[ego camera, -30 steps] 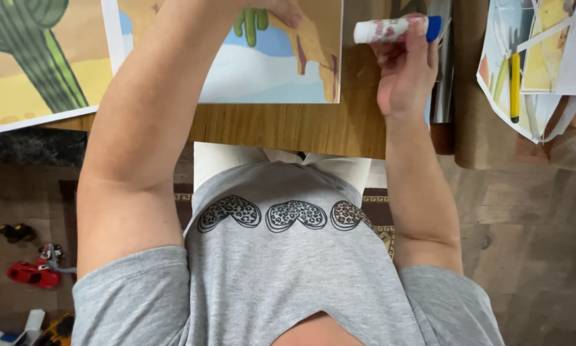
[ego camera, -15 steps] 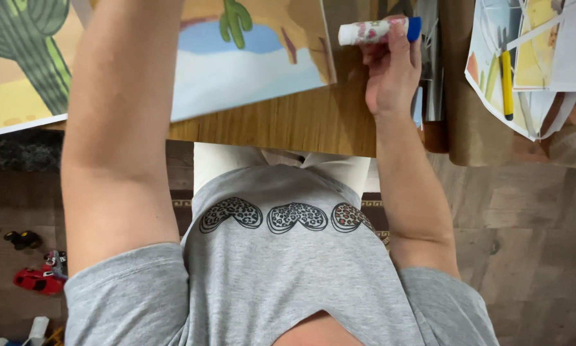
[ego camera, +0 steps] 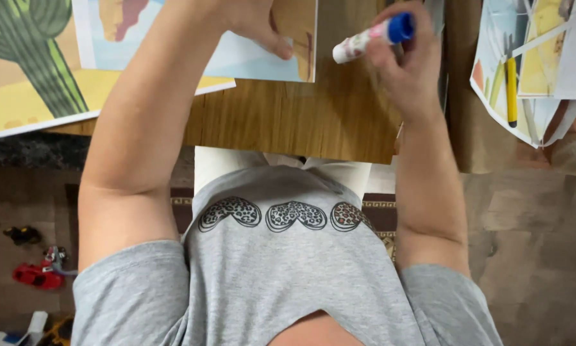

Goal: Cutting a printed illustration with a utility knife and applying glue to the back using a glue stick

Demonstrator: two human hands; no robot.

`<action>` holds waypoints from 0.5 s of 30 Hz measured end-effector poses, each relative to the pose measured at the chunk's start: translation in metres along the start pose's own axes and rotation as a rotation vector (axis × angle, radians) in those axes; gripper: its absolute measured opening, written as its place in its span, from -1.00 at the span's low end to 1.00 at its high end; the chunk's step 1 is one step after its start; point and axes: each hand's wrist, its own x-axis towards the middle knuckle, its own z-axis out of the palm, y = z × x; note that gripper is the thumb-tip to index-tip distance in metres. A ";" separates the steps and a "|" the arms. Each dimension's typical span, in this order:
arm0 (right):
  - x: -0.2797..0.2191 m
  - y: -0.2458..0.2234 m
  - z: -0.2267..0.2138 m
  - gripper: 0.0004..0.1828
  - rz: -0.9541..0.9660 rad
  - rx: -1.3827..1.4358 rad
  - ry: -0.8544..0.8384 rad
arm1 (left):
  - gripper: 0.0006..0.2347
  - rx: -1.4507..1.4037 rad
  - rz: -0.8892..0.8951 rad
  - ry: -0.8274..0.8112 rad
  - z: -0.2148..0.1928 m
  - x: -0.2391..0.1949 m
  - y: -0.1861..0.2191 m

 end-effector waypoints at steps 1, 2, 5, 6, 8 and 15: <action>0.004 -0.006 0.001 -0.81 0.016 -0.136 -0.083 | -0.50 0.094 -0.038 0.022 -0.003 -0.013 0.011; 0.010 -0.013 0.002 -0.80 0.029 -0.274 -0.162 | -0.53 0.191 -0.074 0.048 -0.008 -0.024 0.023; 0.017 -0.018 0.012 -0.86 -0.036 -0.413 -0.245 | -0.49 0.162 0.040 0.102 0.000 -0.010 0.004; 0.018 -0.018 0.016 -0.86 -0.034 -0.412 -0.247 | -0.49 0.159 0.039 0.101 0.004 -0.004 0.001; 0.019 -0.017 0.022 -0.83 -0.037 -0.410 -0.267 | -0.48 -0.006 -0.001 0.042 0.014 0.010 -0.006; 0.020 -0.025 0.026 -0.82 -0.085 -0.427 -0.294 | -0.43 -0.037 0.027 0.048 0.025 0.024 -0.012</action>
